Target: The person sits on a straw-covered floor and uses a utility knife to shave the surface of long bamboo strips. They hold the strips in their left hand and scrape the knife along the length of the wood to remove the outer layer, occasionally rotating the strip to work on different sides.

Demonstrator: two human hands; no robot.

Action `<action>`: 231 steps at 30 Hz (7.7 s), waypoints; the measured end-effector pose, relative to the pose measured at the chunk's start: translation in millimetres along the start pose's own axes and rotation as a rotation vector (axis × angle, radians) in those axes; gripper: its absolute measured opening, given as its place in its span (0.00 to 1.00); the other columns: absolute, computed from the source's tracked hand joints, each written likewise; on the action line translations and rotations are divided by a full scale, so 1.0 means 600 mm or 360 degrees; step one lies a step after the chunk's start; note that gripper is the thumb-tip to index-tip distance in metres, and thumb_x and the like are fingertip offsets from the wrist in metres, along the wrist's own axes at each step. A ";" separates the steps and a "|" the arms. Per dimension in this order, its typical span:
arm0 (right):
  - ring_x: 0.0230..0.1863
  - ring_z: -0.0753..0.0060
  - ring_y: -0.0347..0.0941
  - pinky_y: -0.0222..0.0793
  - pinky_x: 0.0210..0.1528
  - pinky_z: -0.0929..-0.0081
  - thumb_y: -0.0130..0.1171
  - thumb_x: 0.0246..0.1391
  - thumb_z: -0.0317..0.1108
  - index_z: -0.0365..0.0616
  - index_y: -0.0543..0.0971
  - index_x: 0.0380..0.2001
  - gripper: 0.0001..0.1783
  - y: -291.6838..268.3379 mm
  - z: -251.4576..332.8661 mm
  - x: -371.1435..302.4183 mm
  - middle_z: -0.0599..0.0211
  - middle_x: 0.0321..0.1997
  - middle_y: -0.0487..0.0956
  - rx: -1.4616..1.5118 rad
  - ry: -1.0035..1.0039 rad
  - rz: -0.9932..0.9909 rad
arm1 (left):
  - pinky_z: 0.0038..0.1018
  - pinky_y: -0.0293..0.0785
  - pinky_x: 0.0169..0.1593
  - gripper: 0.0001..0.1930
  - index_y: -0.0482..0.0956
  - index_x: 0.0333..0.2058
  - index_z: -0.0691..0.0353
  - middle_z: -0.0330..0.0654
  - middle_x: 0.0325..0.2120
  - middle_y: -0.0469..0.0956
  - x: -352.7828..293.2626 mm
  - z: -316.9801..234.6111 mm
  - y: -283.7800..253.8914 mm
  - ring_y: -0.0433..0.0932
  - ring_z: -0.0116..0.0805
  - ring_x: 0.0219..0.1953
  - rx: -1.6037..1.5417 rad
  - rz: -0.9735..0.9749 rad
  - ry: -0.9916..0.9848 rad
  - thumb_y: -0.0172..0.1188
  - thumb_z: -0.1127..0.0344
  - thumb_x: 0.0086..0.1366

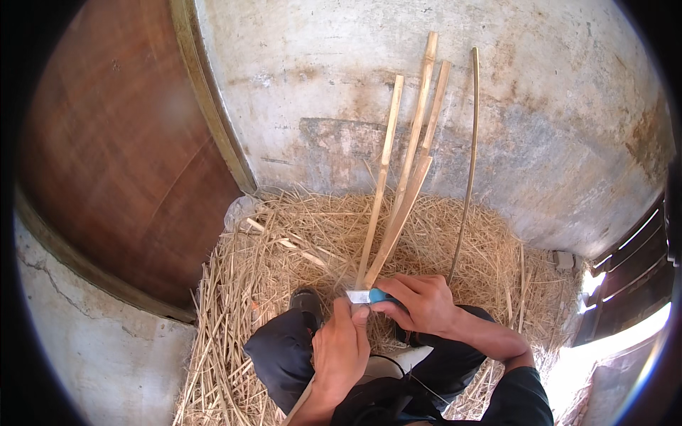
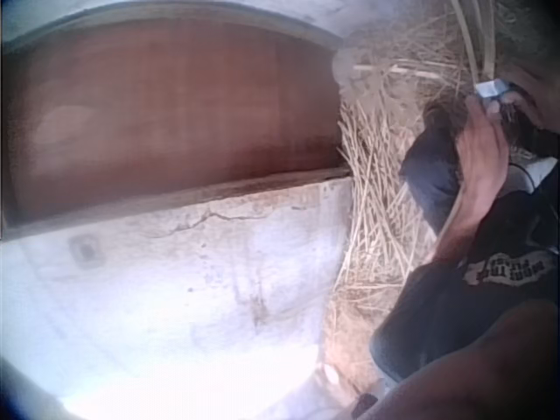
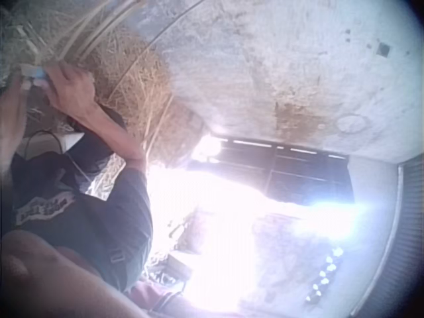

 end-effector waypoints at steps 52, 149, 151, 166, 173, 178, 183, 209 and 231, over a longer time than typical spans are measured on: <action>0.23 0.64 0.80 0.74 0.23 0.68 0.71 0.62 0.49 0.49 0.83 0.49 0.20 0.012 -0.006 0.000 0.72 0.27 0.79 -0.0029 -0.0137 0.0020 | 0.34 0.68 0.31 0.22 0.75 0.39 0.65 0.41 0.19 0.70 -0.027 0.060 0.014 0.71 0.34 0.22 -0.0816 0.0293 -0.0190 0.42 0.54 0.87; 0.24 0.59 0.83 0.74 0.20 0.65 0.70 0.64 0.49 0.49 0.83 0.48 0.19 0.070 -0.016 -0.018 0.70 0.34 0.86 0.0103 -0.0048 0.0205 | 0.65 0.67 0.37 0.16 0.68 0.45 0.63 0.65 0.25 0.78 -0.044 0.076 0.025 0.78 0.76 0.32 -0.0153 0.0160 -0.0321 0.42 0.55 0.84; 0.26 0.58 0.83 0.77 0.24 0.66 0.73 0.60 0.46 0.47 0.84 0.48 0.19 0.065 -0.012 -0.016 0.65 0.36 0.86 0.0045 -0.0064 0.0245 | 0.65 0.68 0.38 0.16 0.69 0.45 0.64 0.66 0.25 0.78 -0.044 0.083 0.031 0.77 0.76 0.32 -0.0156 0.0168 -0.0308 0.43 0.55 0.84; 0.24 0.59 0.79 0.74 0.28 0.61 0.61 0.72 0.44 0.42 0.82 0.46 0.15 -0.003 -0.178 -0.024 0.57 0.26 0.80 0.0081 0.0595 -0.0127 | 0.49 0.72 0.45 0.26 0.73 0.42 0.63 0.55 0.29 0.77 -0.128 0.176 0.045 0.78 0.58 0.35 -0.0514 0.0599 -0.0608 0.37 0.45 0.85; 0.25 0.56 0.83 0.78 0.26 0.64 0.71 0.62 0.44 0.45 0.82 0.45 0.16 0.043 -0.036 -0.013 0.63 0.31 0.83 0.0153 -0.0004 0.0225 | 0.37 0.66 0.36 0.29 0.72 0.38 0.63 0.42 0.22 0.67 -0.075 0.147 0.036 0.67 0.39 0.26 -0.0880 0.0556 -0.0567 0.35 0.43 0.86; 0.24 0.59 0.82 0.77 0.24 0.66 0.70 0.63 0.46 0.48 0.81 0.46 0.17 0.061 -0.003 -0.016 0.66 0.31 0.82 0.0079 -0.0107 0.0253 | 0.34 0.63 0.33 0.28 0.72 0.38 0.63 0.39 0.22 0.66 -0.062 0.118 0.031 0.65 0.34 0.25 -0.1003 0.0521 -0.0567 0.36 0.45 0.86; 0.23 0.61 0.82 0.76 0.23 0.66 0.69 0.64 0.47 0.47 0.80 0.46 0.18 0.069 0.012 -0.016 0.67 0.29 0.80 0.0064 -0.0155 0.0196 | 0.33 0.62 0.31 0.27 0.71 0.37 0.62 0.38 0.22 0.65 -0.062 0.117 0.035 0.63 0.32 0.24 -0.1126 0.0514 -0.0633 0.36 0.46 0.86; 0.21 0.65 0.79 0.72 0.24 0.66 0.57 0.75 0.45 0.40 0.83 0.48 0.18 -0.016 -0.221 -0.004 0.56 0.23 0.79 -0.0036 0.0720 -0.0207 | 0.25 0.62 0.27 0.29 0.72 0.32 0.59 0.32 0.21 0.66 -0.197 0.199 0.040 0.64 0.24 0.22 -0.0942 0.0644 -0.0807 0.37 0.44 0.86; 0.23 0.58 0.82 0.74 0.21 0.66 0.67 0.66 0.50 0.48 0.80 0.47 0.18 0.069 0.002 -0.016 0.66 0.31 0.84 0.0158 -0.0107 0.0231 | 0.52 0.69 0.37 0.20 0.71 0.44 0.65 0.56 0.23 0.74 -0.054 0.080 0.009 0.77 0.64 0.29 -0.0493 0.0180 -0.0362 0.41 0.53 0.85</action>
Point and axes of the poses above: each hand's wrist, its own x-axis towards the middle knuckle, its own y-axis out of the palm, z = x × y, the point moved 5 cm from there along x, towards the middle knuckle
